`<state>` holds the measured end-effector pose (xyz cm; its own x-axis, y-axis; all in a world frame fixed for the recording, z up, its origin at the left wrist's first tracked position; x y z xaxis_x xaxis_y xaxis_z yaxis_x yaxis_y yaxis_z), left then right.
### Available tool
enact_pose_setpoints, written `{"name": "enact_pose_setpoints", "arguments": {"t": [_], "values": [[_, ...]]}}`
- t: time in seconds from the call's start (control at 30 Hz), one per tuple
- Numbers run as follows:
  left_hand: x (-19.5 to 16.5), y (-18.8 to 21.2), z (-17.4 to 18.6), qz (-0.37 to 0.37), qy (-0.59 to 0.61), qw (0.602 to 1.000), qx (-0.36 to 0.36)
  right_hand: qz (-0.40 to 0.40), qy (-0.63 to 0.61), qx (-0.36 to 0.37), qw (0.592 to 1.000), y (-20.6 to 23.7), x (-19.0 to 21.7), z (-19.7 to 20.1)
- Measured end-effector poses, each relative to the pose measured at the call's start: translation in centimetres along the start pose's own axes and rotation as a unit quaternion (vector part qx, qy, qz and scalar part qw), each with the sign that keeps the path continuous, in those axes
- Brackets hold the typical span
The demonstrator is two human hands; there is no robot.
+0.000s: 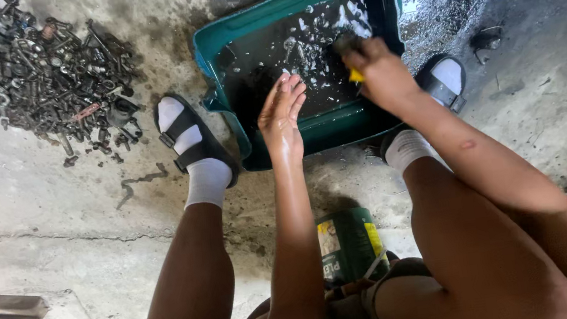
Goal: The person sits on the floor and scrubs small metal parts with a brush in a green tray filled with liquid. They repeatedly pick parts from a pile on the floor, scrub them, and place them into a metal bowl.
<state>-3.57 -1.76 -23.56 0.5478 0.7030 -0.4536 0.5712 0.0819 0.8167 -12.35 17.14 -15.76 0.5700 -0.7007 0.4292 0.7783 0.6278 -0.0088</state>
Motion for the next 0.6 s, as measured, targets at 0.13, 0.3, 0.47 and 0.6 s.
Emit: {"name": "enact_pose_setpoints", "arguments": {"t": [0.13, 0.3, 0.47, 0.6], "values": [[-0.1, -0.4, 0.7, 0.005, 0.002, 1.0, 0.008, -0.114, -0.237, 0.07, 0.962, 0.0, 1.2, -1.3], [0.5, -1.5, 2.9, 0.084, 0.145, 0.986, -0.005, -0.178, -0.444, -0.013, 0.878, 0.2, 2.3, -0.8], [2.7, -1.7, 1.6, 0.125, 0.274, 0.951, 0.067, -0.049, -0.346, -0.006, 0.937, -0.1, 4.0, 1.3], [3.4, -1.5, 1.0, 0.153, 0.219, 0.964, 0.01, 0.042, -0.365, -0.076, 0.927, -1.3, 3.2, 2.5]]}}
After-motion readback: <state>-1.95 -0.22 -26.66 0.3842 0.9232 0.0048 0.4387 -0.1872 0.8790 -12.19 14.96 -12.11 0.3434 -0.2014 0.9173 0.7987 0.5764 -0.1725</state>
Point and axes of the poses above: each hand's wrist, its own y-axis away from the middle knuckle, its own z-axis out of the back of the hand, x = y × z, the point moved 2 cm from there along -y, towards the middle knuckle, and after that the axes turned 10 degrees about z, right-handed, at the moved point
